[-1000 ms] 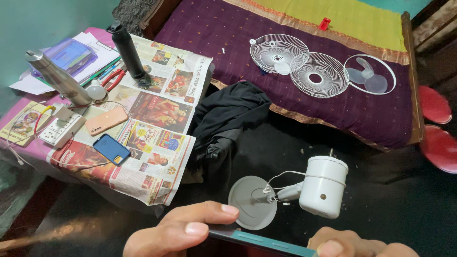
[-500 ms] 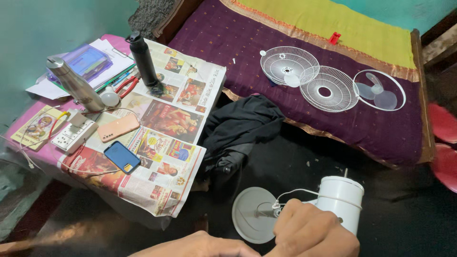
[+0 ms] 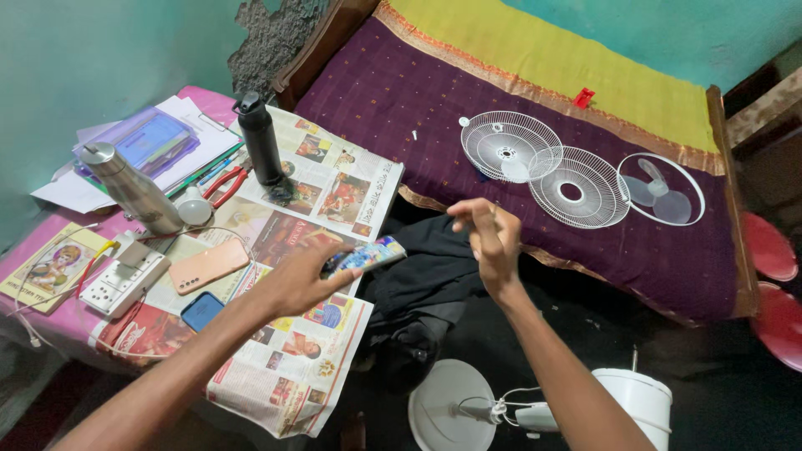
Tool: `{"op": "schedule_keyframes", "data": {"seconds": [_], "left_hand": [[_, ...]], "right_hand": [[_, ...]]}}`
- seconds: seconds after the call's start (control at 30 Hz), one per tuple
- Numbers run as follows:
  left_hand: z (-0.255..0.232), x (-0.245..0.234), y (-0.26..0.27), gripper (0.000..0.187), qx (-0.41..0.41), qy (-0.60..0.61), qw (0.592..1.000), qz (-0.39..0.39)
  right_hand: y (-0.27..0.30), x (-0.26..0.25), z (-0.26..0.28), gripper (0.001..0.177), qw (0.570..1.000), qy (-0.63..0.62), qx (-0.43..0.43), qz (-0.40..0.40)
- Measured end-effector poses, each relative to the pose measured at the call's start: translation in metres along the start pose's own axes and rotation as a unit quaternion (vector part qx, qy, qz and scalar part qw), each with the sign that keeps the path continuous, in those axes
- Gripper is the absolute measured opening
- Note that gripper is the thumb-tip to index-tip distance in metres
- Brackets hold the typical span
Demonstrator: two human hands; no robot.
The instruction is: The person disassembles a white pedestal fan using a screwdriver. They remove the outer casing, motor housing, and internal components, placing the parts on a nearby bed.
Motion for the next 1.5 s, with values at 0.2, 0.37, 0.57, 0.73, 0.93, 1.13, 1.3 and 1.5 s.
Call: {"op": "schedule_keyframes", "data": {"seconds": [0.2,0.37,0.57,0.73,0.93,1.13,1.3,1.5], "left_hand": [[0.221,0.070,-0.059,0.062,-0.211,-0.180,0.961,-0.009],[0.296,0.109,-0.059,0.069,-0.252,-0.265,0.922,-0.129],[0.339,0.119,-0.054,0.070,-0.324,-0.312,0.884,-0.127],[0.349,0.133,-0.039,0.071,-0.327,-0.355,0.866,-0.130],[0.347,0.145,-0.022,0.073,-0.370,-0.292,0.874,-0.115],[0.359,0.141,-0.025,0.084,-0.383,-0.251,0.883,-0.101],[0.351,0.141,-0.012,0.083,-0.391,-0.213,0.887,-0.124],[0.287,0.117,0.038,0.080,-0.396,-0.158,0.879,-0.212]], "right_hand": [[-0.062,0.044,-0.122,0.043,0.984,0.010,0.173,0.045],[-0.040,0.051,-0.167,0.035,0.959,0.027,0.276,0.056],[-0.010,0.058,-0.165,0.025,0.969,0.111,0.203,0.085],[0.010,0.066,-0.171,0.030,0.944,0.154,0.262,0.129],[0.016,0.037,-0.171,0.028,0.941,0.155,0.283,0.106],[0.027,0.001,-0.181,0.028,0.947,0.139,0.286,0.053],[0.050,-0.014,-0.179,0.030,0.946,0.134,0.291,0.041],[0.071,-0.010,-0.173,0.028,0.938,0.119,0.321,0.063]]}}
Point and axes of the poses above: each hand's wrist, its own y-axis away from the middle knuckle, its own x-axis out of the palm, z = x × y, the point moved 9 cm from there along -y, towards the middle knuckle, and after that the axes turned 2 degrees about y, right-handed, at the moved point
